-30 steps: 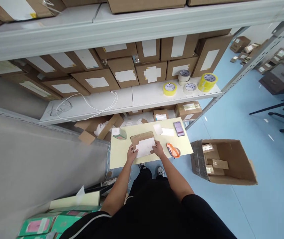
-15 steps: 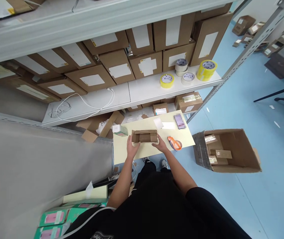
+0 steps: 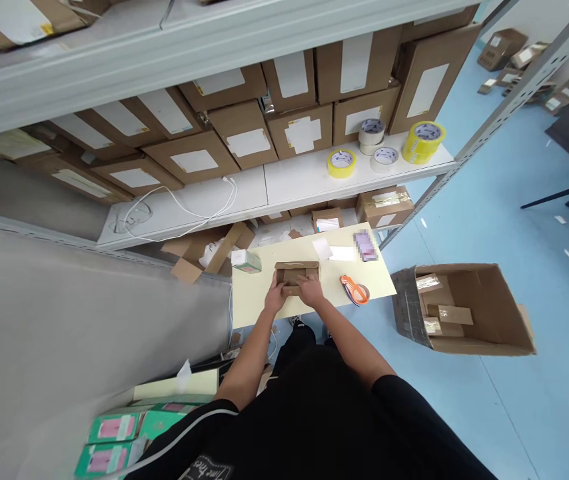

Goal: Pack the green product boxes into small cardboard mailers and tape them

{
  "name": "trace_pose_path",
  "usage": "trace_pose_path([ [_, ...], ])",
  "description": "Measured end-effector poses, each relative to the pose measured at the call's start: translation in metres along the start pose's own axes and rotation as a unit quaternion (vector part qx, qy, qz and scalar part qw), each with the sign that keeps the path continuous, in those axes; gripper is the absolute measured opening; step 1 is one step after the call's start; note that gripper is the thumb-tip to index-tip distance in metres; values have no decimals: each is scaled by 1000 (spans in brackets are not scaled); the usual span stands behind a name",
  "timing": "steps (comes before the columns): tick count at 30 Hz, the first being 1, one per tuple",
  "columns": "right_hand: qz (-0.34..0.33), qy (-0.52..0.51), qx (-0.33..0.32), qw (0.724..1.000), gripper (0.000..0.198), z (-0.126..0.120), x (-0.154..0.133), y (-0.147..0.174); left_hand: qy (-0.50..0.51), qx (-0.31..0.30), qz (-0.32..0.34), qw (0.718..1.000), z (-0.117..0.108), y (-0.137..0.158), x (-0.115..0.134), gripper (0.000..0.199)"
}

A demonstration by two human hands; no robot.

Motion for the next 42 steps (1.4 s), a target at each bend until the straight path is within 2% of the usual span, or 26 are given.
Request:
trace_pose_path([
  [2, 22, 50, -57, 997, 38, 0, -1, -3, -8, 8, -15, 1000, 1, 3, 1, 35],
  [4, 37, 82, -71, 993, 32, -5, 5, -1, -14, 17, -25, 999, 1, 5, 3, 32],
  [9, 73, 125, -1, 989, 35, -28, 31, 20, -2, 43, -44, 998, 6, 9, 6, 30],
  [12, 21, 90, -1, 996, 39, -28, 25, 26, -8, 57, -41, 998, 5, 7, 9, 29],
  [15, -19, 55, -42, 997, 40, -17, 8, 19, -24, 73, -28, 997, 0, 7, 10, 24],
  [19, 27, 75, -139, 987, 41, -4, -6, 3, -24, 114, 9, 993, -2, 23, 9, 15],
  [22, 53, 91, -159, 982, 42, -7, -9, -1, 0, 156, 41, 987, 0, 43, 8, 12],
  [25, 49, 97, -145, 983, 40, -19, -10, 4, 32, 180, 43, 982, -1, 64, 5, 10],
  [31, 32, 121, -57, 991, 34, -40, -6, 26, 105, 223, -20, 969, -21, 97, -13, 9],
  [36, -13, 97, -12, 995, 49, -30, -10, 37, 108, 246, -27, 963, -26, 127, -11, 13],
  [42, -53, 66, -4, 996, 72, -17, -16, 48, 88, 263, -56, 959, -15, 173, 8, 13],
])
Point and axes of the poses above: each hand's wrist, its own y-axis away from the middle knuckle, its own z-axis out of the palm, x = y × z, the point moved 4 cm from there along -y, towards the middle knuckle, and after that the axes turned 2 degrees about -z, right-handed, at the moved point
